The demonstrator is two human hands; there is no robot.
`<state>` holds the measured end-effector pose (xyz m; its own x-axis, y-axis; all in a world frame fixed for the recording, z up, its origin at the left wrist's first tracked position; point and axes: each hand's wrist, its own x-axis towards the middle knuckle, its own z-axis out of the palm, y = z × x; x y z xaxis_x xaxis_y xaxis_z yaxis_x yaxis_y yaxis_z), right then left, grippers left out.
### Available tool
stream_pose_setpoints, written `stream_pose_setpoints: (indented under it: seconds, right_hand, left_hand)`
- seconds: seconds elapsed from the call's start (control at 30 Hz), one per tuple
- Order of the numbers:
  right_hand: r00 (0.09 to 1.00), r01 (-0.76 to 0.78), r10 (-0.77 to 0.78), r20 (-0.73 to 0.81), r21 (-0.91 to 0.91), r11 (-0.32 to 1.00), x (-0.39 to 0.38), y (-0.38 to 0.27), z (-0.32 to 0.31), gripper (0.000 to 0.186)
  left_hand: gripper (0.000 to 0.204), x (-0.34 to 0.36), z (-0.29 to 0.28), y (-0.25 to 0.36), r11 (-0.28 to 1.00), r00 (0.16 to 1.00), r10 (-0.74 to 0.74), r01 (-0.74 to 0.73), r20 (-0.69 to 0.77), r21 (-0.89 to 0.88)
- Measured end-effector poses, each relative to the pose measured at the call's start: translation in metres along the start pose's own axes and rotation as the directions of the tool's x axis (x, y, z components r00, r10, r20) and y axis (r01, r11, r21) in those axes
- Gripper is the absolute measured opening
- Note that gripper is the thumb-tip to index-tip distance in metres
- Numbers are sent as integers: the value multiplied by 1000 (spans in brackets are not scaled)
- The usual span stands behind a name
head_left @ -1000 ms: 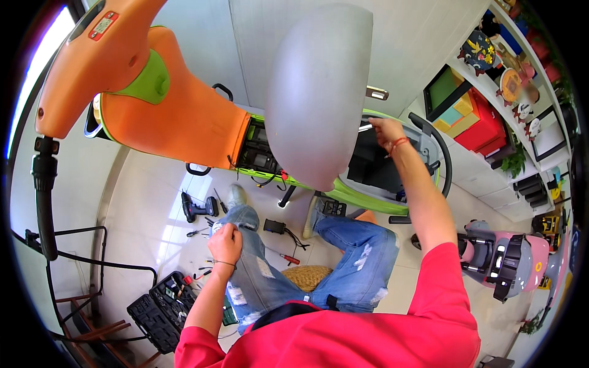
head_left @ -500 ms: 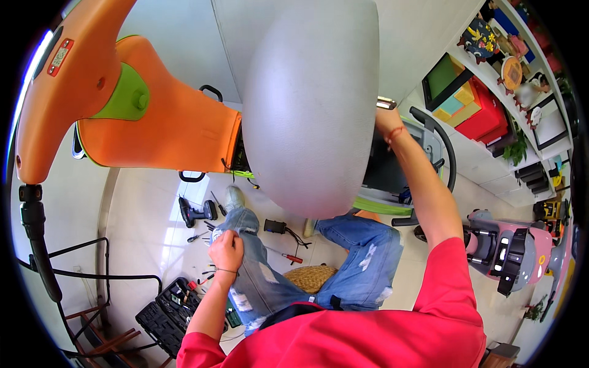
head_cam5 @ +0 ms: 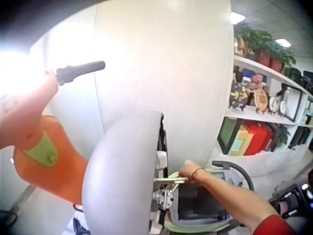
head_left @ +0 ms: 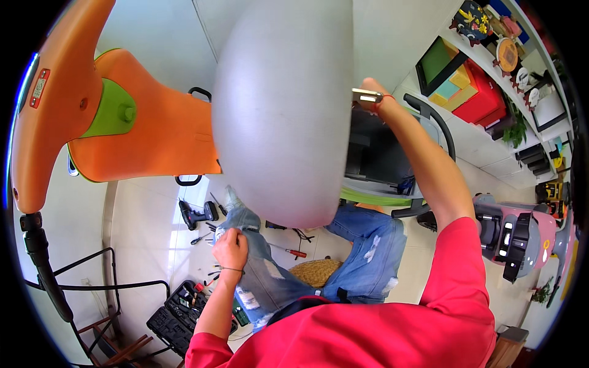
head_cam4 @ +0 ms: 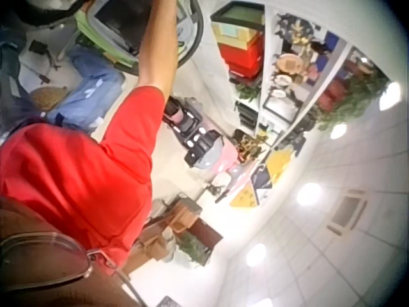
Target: The person works on the seat assembly of an electric scooter by loosening and tightening bolts on the seat hinge with a wrench and by hand, and retrieving a wrench from a tool pouch.
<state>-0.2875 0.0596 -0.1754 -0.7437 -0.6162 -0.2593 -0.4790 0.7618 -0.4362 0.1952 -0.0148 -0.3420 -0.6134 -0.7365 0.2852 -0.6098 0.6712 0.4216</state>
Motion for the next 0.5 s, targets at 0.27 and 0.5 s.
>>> stream_pose_setpoints:
  seconds: [0.27,0.5]
  right_hand:
    - [999,44,-43,22,-97,994,11,-33,9,22]
    - [958,274,-257,131,-142,951,23,-40,-2,24]
  left_hand:
    - [5,-4,4,-6,1000,1000,-4,4,-10,14]
    - [6,4,4,11,998,1000,10,-11,22,68]
